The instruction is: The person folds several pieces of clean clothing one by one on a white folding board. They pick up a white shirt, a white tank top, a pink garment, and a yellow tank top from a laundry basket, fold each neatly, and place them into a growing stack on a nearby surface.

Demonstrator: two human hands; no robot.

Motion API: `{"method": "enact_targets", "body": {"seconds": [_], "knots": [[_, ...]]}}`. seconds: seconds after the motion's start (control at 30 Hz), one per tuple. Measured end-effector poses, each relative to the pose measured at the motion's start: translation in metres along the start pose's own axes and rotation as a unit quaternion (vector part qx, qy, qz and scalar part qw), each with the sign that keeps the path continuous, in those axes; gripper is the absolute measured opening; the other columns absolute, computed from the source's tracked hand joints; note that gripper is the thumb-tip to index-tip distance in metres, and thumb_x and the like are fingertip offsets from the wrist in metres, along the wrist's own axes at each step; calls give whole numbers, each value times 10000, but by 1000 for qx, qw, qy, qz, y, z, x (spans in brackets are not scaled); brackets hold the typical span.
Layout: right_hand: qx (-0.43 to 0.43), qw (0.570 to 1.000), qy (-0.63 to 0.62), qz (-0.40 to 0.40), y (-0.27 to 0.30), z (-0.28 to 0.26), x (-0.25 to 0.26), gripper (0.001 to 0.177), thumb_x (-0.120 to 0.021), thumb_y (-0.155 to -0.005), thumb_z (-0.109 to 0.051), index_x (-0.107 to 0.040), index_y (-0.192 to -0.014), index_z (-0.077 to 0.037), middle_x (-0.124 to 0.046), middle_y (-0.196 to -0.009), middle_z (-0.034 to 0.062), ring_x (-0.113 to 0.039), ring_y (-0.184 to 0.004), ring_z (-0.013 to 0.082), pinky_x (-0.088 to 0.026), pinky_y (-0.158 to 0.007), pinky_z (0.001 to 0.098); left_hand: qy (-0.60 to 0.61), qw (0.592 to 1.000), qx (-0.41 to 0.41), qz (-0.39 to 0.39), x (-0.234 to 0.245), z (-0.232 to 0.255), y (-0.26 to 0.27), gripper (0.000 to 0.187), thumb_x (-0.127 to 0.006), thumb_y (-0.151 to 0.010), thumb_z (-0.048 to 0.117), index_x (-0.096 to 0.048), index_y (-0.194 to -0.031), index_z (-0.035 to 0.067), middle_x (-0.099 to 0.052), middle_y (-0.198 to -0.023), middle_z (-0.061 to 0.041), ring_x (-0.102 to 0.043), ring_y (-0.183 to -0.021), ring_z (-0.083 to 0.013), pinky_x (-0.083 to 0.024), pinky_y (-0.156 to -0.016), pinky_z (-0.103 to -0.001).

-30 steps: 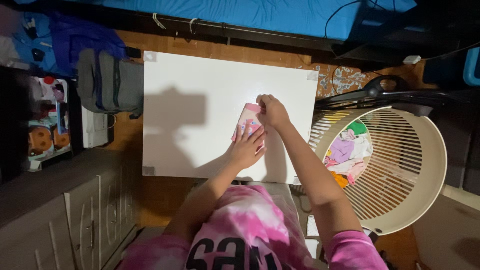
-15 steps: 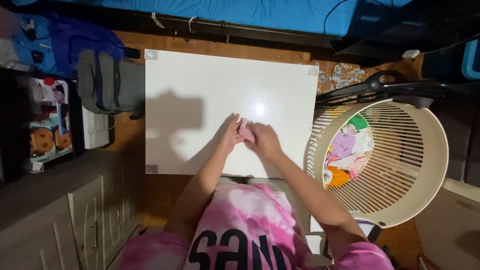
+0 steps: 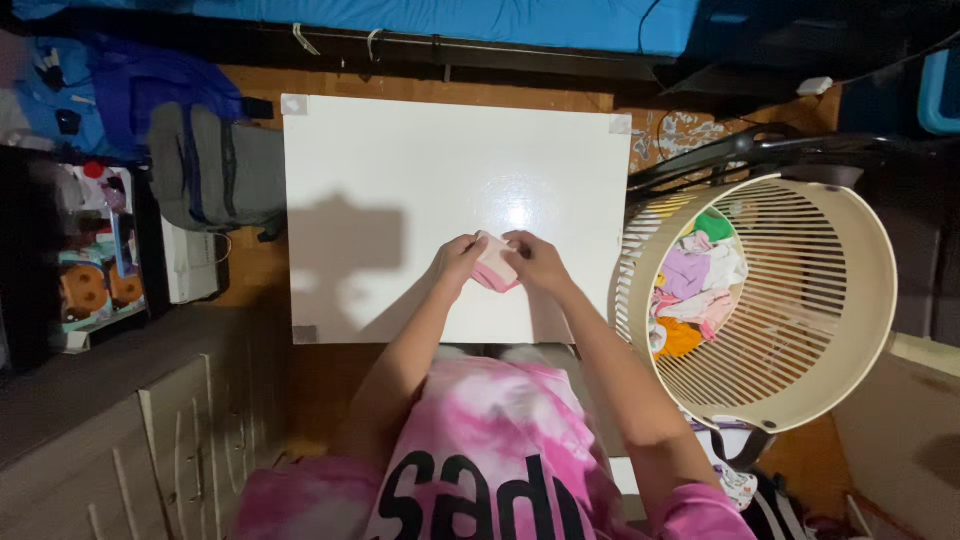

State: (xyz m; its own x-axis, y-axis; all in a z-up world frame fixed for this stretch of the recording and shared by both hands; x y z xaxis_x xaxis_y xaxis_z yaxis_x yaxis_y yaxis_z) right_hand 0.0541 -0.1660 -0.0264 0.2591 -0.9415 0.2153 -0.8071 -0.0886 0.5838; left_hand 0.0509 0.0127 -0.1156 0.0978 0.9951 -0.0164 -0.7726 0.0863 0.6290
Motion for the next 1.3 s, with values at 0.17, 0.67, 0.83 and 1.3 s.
{"method": "enact_targets", "body": {"seconds": [0.17, 0.67, 0.83, 1.3], "knots": [[-29, 985, 90, -146, -15, 21, -8, 501, -814, -816, -219, -683, -1258, -23, -754, -1014, 106, -702, -882, 173, -564, -806, 316, 6, 992, -116, -42, 3, 16, 2, 262, -658, -946, 177, -680, -1171, 43, -678, -1065, -23, -654, -964, -105, -536, -832, -249], [7, 969, -244, 47, 10, -15, -33, 513, -757, -884, -211, -583, -1339, -53, -714, -1131, 47, -677, -959, 145, -542, -798, 301, 118, 990, -75, -22, 7, 84, 52, 679, -720, -866, 110, -387, -1454, 180, -556, -1306, -32, -630, -1033, -145, -559, -758, -312], [18, 961, -273, 42, 19, -11, -44, 535, -779, -866, -204, -591, -1331, -17, -719, -1150, 67, -708, -1007, 173, -578, -855, 337, -1, 957, -289, 25, 12, 100, 42, 354, -746, -945, 72, -645, -1284, 55, -653, -1202, -95, -648, -1077, -156, -539, -887, -282], [4, 921, -370, 119, 25, 48, -22, 343, -531, -1094, -318, -572, -1257, -19, -705, -1083, 138, -686, -890, 193, -560, -843, 348, -10, 976, -216, -35, 19, 74, -12, 192, -731, -933, 145, -646, -1062, 30, -619, -1025, -46, -644, -890, -115, -574, -739, -262]]}}
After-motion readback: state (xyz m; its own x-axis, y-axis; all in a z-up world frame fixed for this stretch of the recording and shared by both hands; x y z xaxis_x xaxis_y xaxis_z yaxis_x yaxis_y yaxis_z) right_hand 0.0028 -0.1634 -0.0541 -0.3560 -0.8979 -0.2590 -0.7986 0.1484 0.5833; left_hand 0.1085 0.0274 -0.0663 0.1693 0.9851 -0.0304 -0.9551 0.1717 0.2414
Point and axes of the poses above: each hand's wrist, its own y-axis away from the middle knuckle, its own x-axis out of the back of the hand, z = x × y, the point moved 6 cm from there along -y, towards the middle knuckle
